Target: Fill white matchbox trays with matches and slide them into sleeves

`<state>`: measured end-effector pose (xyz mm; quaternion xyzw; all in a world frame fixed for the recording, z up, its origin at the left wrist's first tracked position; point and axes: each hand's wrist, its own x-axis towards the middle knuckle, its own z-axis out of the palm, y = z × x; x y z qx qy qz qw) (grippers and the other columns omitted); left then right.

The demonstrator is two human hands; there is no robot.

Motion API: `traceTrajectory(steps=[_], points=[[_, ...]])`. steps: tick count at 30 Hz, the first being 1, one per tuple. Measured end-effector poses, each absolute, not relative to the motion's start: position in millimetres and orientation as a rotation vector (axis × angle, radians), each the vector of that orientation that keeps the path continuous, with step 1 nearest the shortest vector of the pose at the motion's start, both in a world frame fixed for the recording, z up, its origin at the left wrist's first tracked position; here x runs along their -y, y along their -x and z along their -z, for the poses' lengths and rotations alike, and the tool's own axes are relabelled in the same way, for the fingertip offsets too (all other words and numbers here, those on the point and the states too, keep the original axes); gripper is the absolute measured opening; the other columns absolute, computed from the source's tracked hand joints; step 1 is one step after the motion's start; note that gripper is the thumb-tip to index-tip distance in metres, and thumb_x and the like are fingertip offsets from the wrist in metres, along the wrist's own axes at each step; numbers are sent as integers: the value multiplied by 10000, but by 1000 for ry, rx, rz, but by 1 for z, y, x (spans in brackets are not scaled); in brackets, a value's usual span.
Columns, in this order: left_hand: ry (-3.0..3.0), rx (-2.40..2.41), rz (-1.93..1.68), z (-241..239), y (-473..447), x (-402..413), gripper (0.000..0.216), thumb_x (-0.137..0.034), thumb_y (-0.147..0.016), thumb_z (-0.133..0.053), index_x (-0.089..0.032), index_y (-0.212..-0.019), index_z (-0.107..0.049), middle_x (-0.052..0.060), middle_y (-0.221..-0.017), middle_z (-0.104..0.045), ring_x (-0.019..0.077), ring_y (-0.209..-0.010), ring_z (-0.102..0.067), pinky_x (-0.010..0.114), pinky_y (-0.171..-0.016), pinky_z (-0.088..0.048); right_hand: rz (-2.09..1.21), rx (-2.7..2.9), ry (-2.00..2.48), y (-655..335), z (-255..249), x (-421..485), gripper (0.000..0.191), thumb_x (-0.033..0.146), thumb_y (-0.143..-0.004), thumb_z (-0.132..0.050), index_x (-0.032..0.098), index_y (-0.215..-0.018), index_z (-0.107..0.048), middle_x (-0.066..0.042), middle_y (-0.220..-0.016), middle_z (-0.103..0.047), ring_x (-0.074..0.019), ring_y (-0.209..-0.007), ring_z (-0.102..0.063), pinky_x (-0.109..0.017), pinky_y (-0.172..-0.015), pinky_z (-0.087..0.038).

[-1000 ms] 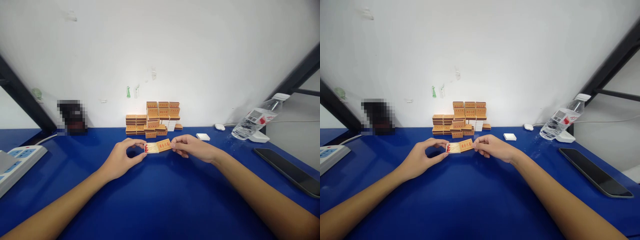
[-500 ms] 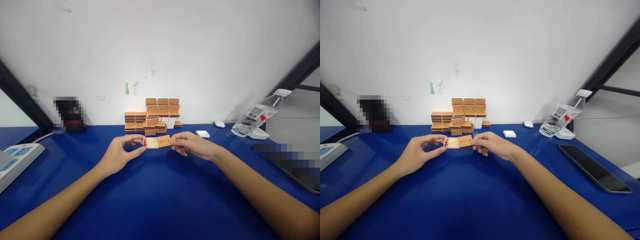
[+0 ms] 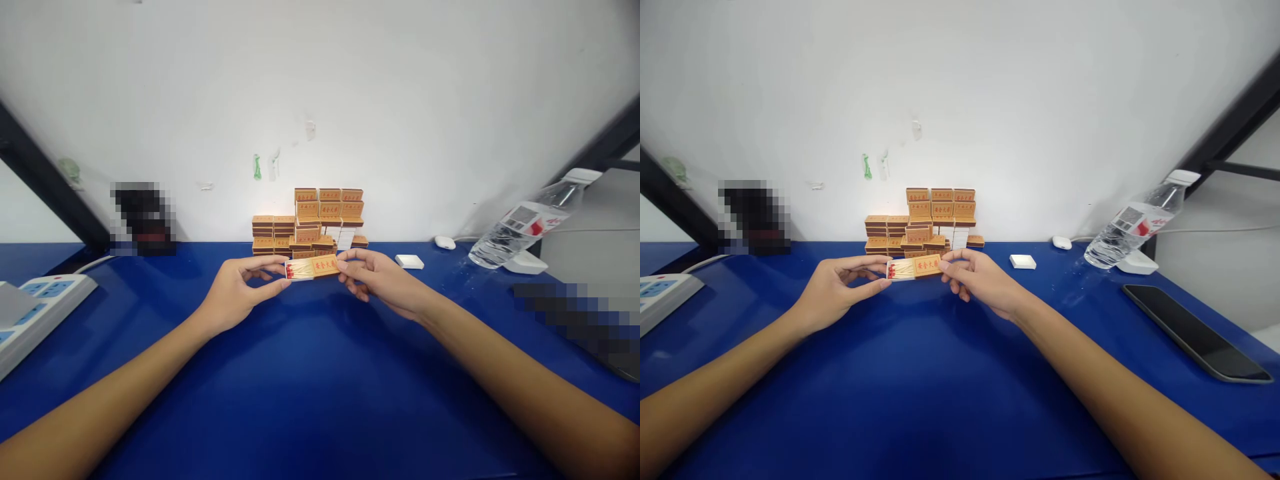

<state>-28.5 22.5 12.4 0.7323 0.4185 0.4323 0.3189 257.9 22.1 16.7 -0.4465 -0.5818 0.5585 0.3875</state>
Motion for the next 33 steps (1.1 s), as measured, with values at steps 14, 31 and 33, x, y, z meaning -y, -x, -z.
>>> traceTrajectory(steps=[14,31,33], points=[[-1843,-1143,-1308,-12,22,-18,439,-397,-796,-871,-193,-1175,-786,59,-1008,-826,243,-950,-784,376,-919,-628,-1044,1342,1199,-222,-11,5,618,606,-1000,-557,294,-1532,-529,-116,-1496,-568,-285,-1241,-608,-389,-830,-625],[-2141,-1208,-1167,-10,16,-4,381,-400,-887,-781,-263,-1241,-761,30,-1097,-793,218,-989,-744,356,-924,-582,-1506,1427,989,-202,-5,35,851,650,-1000,-556,289,-1691,-213,-107,-1671,-405,-292,-1428,-527,-504,-1111,-541],[-2213,-1264,-1171,-11,23,-11,378,-413,-904,-754,-254,-1247,-754,32,-1078,-786,213,-968,-733,355,-913,-574,-1439,1488,1033,-204,-1,32,862,656,-1001,-547,258,-1691,-218,-143,-1627,-462,-298,-1378,-574,-521,-1114,-529]])
